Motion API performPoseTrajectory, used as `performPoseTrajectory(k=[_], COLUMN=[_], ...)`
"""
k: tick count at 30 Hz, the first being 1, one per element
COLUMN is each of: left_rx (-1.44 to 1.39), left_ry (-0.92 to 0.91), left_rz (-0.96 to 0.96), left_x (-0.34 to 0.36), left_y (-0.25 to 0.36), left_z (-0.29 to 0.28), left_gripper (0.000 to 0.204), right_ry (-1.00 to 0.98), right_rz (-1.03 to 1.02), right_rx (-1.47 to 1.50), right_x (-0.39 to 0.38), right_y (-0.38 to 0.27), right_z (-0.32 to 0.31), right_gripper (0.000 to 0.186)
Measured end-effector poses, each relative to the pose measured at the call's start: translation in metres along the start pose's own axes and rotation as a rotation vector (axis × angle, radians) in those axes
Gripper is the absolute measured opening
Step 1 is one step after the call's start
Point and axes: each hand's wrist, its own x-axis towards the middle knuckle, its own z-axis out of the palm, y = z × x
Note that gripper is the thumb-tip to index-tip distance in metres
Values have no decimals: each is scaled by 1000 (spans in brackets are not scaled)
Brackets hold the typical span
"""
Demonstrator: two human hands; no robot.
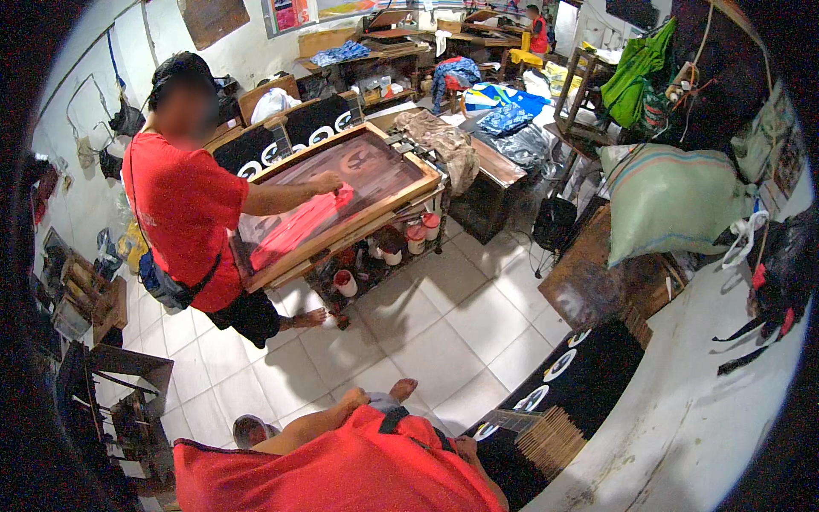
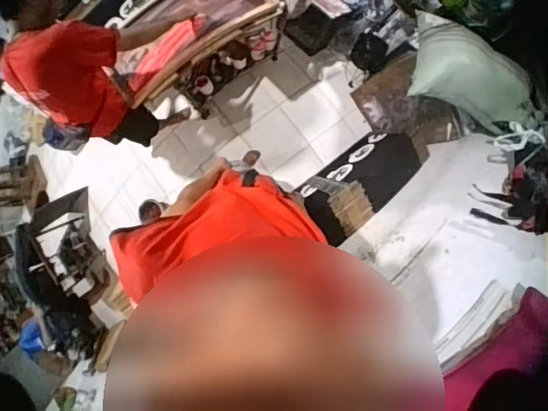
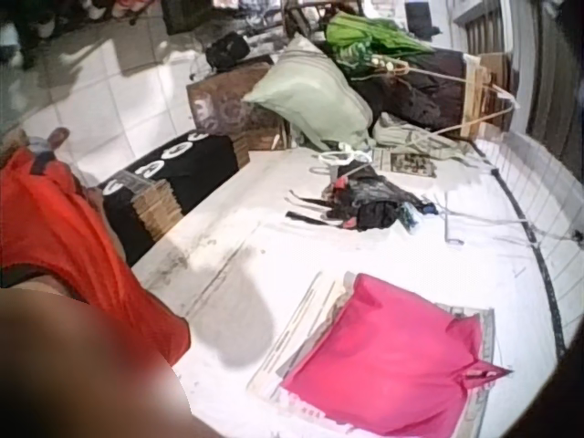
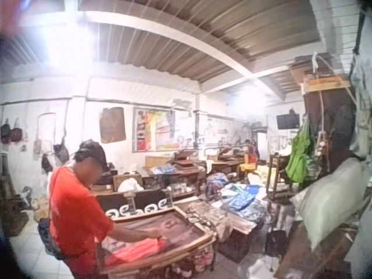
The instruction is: The person assists a coworker in a screen-printing operation by repeatedly picking up printed black fabric pieces from a table and placing them onto a stack. The coworker uses a squeegee to apply pink ink through a screen onto the fabric. The camera wearer handles the finished pieces one at a time.
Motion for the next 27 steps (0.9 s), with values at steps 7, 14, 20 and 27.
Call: performPoseTrajectory(k=[7,14,20,27], left_rx=[-38,24,130,82], left_ry=[10,-45,17,-8], left_rz=[42,23,-23,-76], left_x=[0,-7,5,16], left_y=[-7,0,-4,-21], left_z=[0,-8,0,2], left_gripper=[34,35,34,34], right_ry=[-23,-53,-28,-16], right_rz=[50,133,53,41], right_rx=[-171,-119,-220,-180], right_x=[3,14,20,14], right_y=[-9,2,1,-14], right_z=[3,8,9,12], right_gripper=[36,40,38,35])
